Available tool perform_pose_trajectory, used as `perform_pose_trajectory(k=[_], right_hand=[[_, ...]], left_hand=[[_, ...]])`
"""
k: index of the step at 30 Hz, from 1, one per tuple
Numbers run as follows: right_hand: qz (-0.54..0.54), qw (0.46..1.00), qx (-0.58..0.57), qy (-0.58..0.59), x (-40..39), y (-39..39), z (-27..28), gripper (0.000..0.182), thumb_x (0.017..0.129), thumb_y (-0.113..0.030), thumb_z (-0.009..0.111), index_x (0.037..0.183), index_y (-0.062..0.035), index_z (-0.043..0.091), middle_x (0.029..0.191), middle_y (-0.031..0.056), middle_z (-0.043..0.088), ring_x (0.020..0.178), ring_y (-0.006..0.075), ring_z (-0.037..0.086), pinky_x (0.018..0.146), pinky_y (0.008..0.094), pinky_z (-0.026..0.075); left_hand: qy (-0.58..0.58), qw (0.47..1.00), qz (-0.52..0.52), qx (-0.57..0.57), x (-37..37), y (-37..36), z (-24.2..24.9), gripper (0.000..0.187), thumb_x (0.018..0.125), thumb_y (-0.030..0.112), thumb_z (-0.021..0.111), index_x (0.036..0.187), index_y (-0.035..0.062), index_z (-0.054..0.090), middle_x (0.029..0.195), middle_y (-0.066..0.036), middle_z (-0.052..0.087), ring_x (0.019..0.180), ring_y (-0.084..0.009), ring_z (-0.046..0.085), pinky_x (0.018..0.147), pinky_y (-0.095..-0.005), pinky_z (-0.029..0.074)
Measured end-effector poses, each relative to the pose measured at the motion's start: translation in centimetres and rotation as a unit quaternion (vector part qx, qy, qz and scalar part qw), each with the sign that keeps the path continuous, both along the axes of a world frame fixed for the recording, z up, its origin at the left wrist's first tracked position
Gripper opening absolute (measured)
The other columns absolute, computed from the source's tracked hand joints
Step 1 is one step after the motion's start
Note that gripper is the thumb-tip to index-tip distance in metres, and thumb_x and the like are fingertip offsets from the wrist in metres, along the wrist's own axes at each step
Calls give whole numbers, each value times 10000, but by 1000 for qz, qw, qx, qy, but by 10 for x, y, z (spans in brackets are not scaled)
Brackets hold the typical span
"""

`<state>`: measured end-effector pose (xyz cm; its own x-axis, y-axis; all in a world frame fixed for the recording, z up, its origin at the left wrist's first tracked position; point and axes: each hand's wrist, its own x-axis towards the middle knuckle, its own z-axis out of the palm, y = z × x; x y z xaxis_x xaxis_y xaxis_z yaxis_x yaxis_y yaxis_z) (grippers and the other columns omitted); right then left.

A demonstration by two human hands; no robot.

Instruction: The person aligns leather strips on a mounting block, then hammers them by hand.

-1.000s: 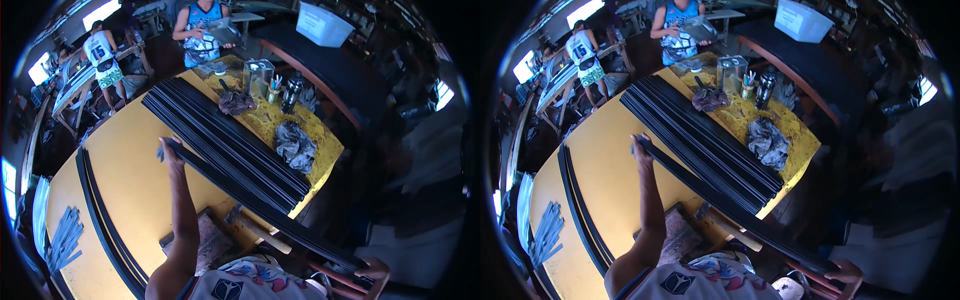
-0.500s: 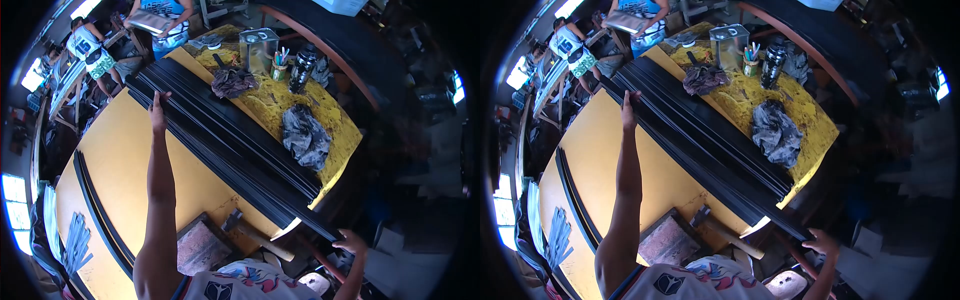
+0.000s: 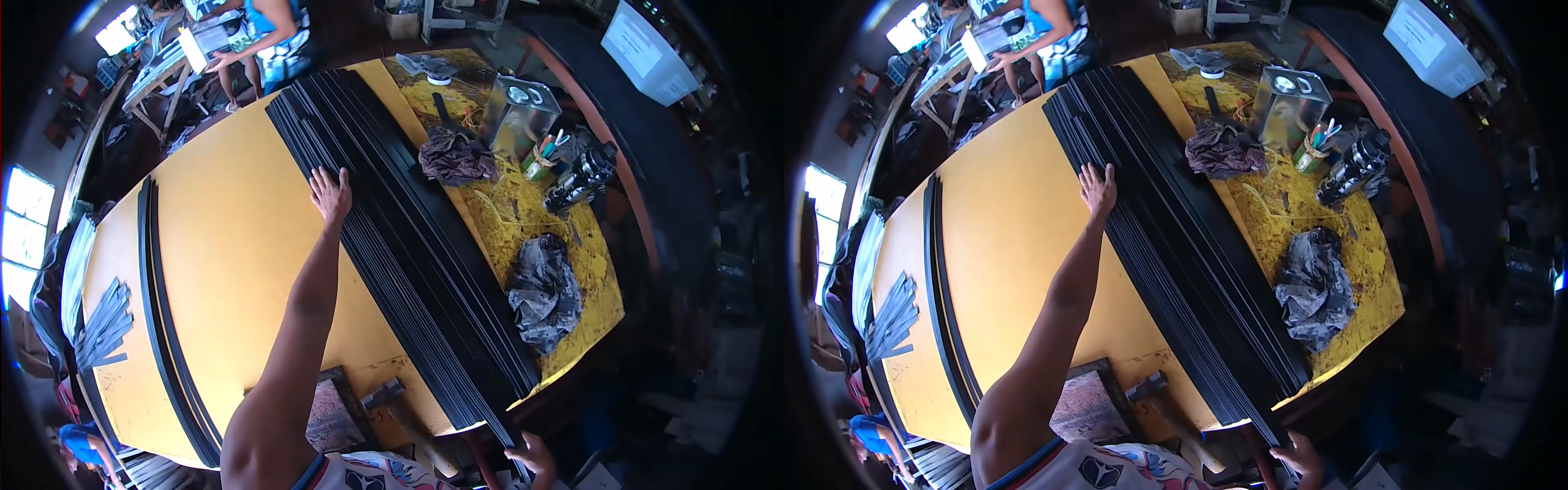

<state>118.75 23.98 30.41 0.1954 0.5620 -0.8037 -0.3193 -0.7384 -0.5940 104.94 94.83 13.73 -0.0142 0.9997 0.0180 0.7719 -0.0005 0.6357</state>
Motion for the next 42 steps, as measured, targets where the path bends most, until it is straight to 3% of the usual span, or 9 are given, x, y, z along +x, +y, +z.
perform_pose_trajectory(k=[5,11,17,19,24,29,32,37,42], right_hand=[[18,995,37,-93,-6,78,-30,628,815,-152,761,1296,129,469,915,100,657,754,127,624,698,274,521],[122,976,148,-100,-13,167,-22,340,840,-138,714,1101,36,584,801,50,626,670,100,589,637,272,496],[70,947,173,-260,-34,176,-63,512,872,-145,680,1315,41,503,736,43,605,565,87,538,523,258,465],[127,933,179,-284,-27,179,-71,688,810,-342,720,1323,55,492,1126,265,640,972,366,664,886,421,503],[158,897,72,-407,-17,113,-38,659,825,-441,691,1308,-23,528,1179,205,640,1106,299,634,940,394,493],[-94,944,-20,-316,-38,12,-54,578,872,-433,684,1250,-20,542,1195,183,644,1095,284,643,905,376,509],[-480,828,73,-281,-84,33,-94,472,960,-332,610,1269,11,510,1256,177,601,1183,207,573,1000,326,432],[-513,830,8,-218,-106,109,-88,839,983,-573,390,1508,43,167,1561,268,194,1440,396,225,1178,400,171],[-569,779,-28,-264,-101,133,-131,848,969,-493,511,1446,140,206,1477,369,262,1346,432,368,1132,441,299]], left_hand=[[-9,1000,-13,-4,8,-63,14,785,975,593,319,1544,81,148,1622,-129,92,1499,-289,73,1179,-541,77],[5,999,-41,-14,12,-196,28,781,978,586,319,1544,76,147,1621,-143,76,1499,-295,67,1178,-532,73],[34,995,-98,15,-4,-262,6,812,971,628,288,1554,95,101,1625,-140,33,1500,-300,49,1184,-517,56],[29,994,-104,4,9,-270,-2,842,956,666,276,1557,107,86,1626,-135,22,1501,-292,44,1184,-514,55],[18,997,-74,-15,13,-282,8,884,929,715,268,1557,116,101,1628,-120,39,1499,-285,66,1183,-507,96],[27,998,-63,-5,11,-279,7,878,931,710,279,1557,119,109,1625,-125,67,1497,-287,84,1179,-507,120],[22,998,-49,-10,16,-292,9,858,939,694,291,1556,124,119,1625,-125,68,1495,-289,99,1175,-522,118],[4,995,-97,-2,13,-376,24,809,963,642,319,1554,123,130,1618,-169,51,1492,-339,79,1169,-553,89],[-15,993,-117,-13,13,-431,36,770,986,590,320,1553,108,125,1611,-200,24,1491,-366,30,1163,-572,69]])
